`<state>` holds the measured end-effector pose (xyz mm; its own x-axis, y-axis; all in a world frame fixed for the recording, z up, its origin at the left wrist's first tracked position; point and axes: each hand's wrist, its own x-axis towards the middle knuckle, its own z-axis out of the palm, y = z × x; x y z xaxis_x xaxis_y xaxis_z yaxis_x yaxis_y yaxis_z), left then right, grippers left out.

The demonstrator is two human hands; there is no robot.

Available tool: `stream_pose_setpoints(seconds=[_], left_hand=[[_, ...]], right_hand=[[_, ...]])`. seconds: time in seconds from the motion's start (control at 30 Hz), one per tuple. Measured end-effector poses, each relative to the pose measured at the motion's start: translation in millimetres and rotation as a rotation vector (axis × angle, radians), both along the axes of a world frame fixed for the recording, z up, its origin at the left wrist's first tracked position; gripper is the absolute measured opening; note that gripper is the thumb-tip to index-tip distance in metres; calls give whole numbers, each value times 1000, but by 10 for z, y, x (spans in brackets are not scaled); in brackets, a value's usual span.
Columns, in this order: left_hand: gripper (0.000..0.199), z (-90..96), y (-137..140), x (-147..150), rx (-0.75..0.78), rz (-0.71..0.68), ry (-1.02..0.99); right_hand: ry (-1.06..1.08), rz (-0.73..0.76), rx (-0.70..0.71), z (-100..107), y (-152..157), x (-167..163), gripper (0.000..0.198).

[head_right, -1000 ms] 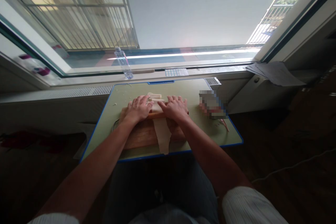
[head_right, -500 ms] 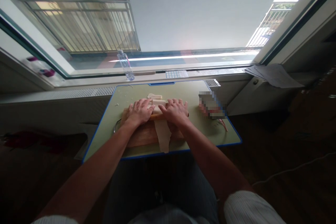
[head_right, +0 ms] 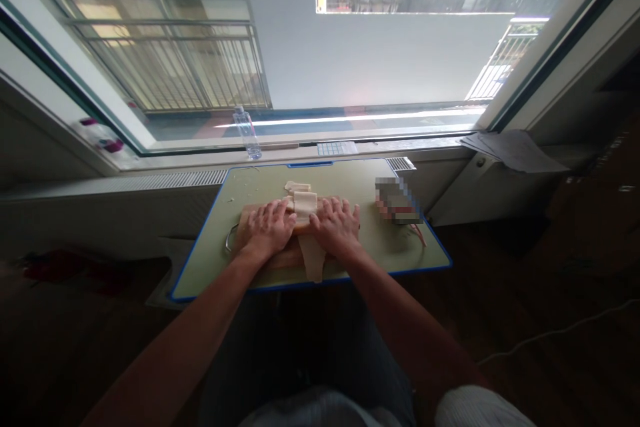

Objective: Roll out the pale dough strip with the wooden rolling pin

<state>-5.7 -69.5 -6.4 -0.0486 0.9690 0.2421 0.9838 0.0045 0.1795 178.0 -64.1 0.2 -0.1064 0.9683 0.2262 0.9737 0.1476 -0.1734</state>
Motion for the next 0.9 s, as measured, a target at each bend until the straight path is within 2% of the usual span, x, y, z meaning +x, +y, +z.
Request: stream_pose_setpoints(seconds=[0.3, 0.57, 0.73, 0.9], left_hand=[[57, 19, -287, 36, 20, -1, 10], [59, 60, -431, 72, 4, 1, 11], [61, 37, -405, 66, -2, -8, -13], [62, -34, -235, 40, 5, 7, -18]], right_hand=[[-24, 15, -71, 17, -261, 33, 68], [-3, 12, -59, 29, -416, 44, 66], [-7, 16, -45, 21, -391, 50, 65], [-16, 28, -39, 28, -247, 36, 66]])
